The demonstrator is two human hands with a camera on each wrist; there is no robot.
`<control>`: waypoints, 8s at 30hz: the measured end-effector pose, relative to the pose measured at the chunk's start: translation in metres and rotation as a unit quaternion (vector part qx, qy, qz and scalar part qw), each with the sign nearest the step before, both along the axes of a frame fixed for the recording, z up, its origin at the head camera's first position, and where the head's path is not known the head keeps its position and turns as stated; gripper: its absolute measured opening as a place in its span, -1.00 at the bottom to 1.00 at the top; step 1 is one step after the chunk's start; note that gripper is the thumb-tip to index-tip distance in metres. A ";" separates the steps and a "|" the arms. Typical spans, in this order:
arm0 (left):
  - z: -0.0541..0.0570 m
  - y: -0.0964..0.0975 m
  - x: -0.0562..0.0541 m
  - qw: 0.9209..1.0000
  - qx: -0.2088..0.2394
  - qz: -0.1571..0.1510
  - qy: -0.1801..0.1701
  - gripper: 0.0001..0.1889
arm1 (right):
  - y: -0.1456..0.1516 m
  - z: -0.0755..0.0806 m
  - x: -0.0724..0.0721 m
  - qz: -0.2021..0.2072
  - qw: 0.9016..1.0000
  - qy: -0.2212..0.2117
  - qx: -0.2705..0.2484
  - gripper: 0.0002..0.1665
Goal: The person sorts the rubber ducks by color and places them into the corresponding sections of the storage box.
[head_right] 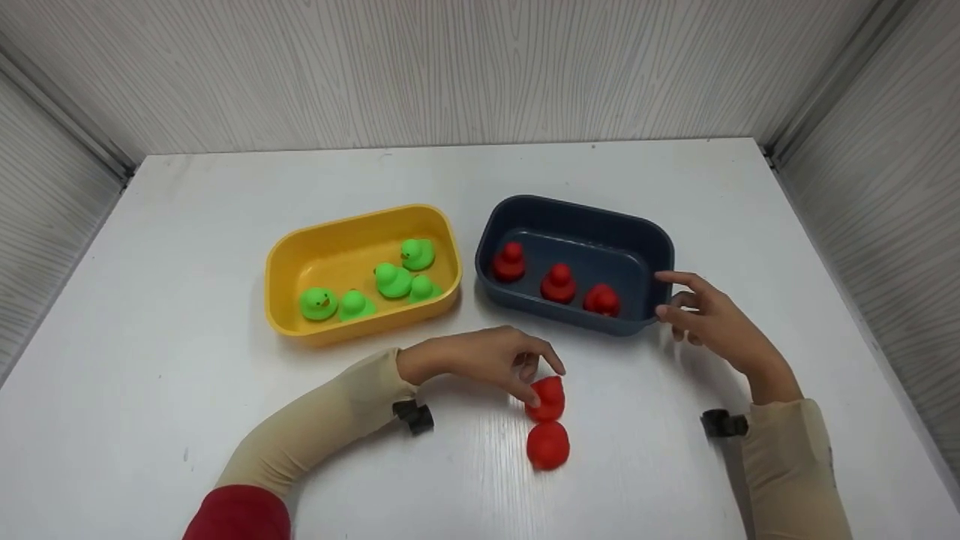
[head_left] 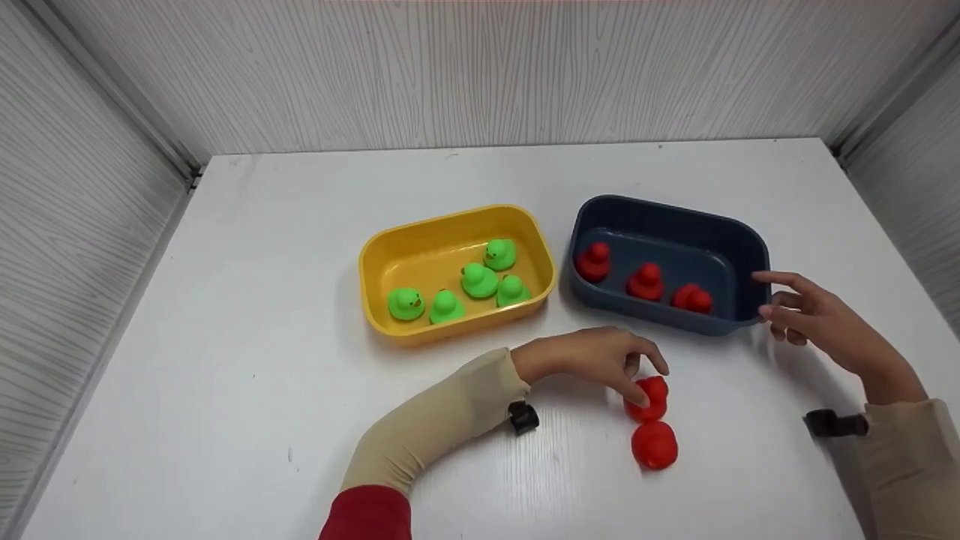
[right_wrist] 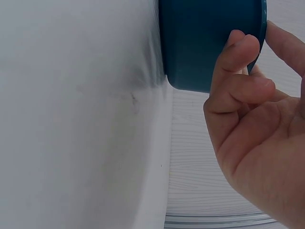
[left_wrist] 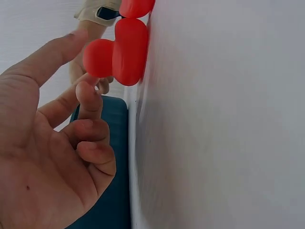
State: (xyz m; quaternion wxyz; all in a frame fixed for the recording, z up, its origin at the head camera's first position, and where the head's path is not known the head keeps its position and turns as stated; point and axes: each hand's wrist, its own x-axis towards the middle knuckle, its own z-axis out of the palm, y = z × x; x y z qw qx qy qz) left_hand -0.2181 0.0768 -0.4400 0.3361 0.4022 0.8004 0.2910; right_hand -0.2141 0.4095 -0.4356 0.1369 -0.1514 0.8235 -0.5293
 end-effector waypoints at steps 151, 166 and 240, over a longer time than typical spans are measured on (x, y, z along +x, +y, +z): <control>0.047 -0.030 -0.066 0.971 0.092 0.208 0.069 -0.56 | 0.001 0.001 0.000 0.000 0.999 0.007 0.032 -0.45; 0.050 -0.020 -0.027 0.976 0.208 0.067 -0.001 -0.58 | 0.002 0.002 0.001 -0.016 0.998 0.003 0.056 -0.46; 0.014 0.015 0.041 0.984 -0.084 -0.140 0.066 -0.63 | 0.000 0.002 -0.001 -0.001 1.000 0.010 0.030 -0.45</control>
